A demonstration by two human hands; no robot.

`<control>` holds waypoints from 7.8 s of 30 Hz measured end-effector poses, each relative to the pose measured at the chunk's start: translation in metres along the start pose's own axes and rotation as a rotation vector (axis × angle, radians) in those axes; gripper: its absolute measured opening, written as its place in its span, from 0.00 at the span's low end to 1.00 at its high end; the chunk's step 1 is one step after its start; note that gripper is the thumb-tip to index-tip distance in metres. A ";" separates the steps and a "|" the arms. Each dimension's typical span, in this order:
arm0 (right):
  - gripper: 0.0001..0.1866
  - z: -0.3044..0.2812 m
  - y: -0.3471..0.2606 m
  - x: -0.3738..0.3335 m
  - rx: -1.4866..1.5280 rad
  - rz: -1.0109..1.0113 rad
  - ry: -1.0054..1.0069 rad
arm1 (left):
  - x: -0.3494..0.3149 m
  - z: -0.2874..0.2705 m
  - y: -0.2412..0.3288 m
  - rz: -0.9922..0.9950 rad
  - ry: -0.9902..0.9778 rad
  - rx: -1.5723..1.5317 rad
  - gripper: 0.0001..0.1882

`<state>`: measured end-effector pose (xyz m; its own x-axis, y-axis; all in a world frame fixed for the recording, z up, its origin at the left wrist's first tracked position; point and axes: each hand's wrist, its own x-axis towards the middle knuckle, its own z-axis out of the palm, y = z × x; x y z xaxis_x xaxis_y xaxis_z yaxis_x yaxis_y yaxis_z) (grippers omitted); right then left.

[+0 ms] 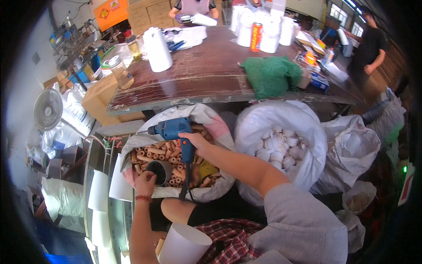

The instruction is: The person assembles plastic components by drilling a hole into a wooden plug, inserting it into a white plastic funnel, and wiping the exterior of the assembly with a cloth.

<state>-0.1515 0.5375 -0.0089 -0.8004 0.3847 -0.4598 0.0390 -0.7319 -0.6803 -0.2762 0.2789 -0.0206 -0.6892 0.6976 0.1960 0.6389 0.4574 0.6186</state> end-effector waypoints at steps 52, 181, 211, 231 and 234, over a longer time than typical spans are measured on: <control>0.32 -0.010 0.123 -0.146 -0.529 0.452 -0.382 | -0.292 -0.130 -0.063 -0.618 0.208 -0.919 0.22; 0.18 0.001 0.025 0.074 -0.167 -0.226 0.044 | -0.302 -0.119 0.113 -0.531 -0.062 0.083 0.25; 0.64 -0.362 -0.050 -0.128 -2.108 0.204 0.625 | -0.319 -0.158 0.061 -0.901 -0.539 -0.364 0.17; 0.34 0.069 0.053 -0.226 -0.687 -1.061 -0.409 | -0.224 -0.054 0.086 -0.671 0.480 -1.557 0.15; 0.31 0.107 0.076 -0.220 -0.843 -1.272 -0.494 | -0.227 -0.038 0.076 -0.538 0.466 -1.678 0.13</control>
<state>-0.0365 0.3371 0.1019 -0.6679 0.1393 0.7311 -0.6025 0.4755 -0.6410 -0.0839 0.1341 0.0110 -0.8970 0.3503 -0.2695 -0.4383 -0.6259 0.6452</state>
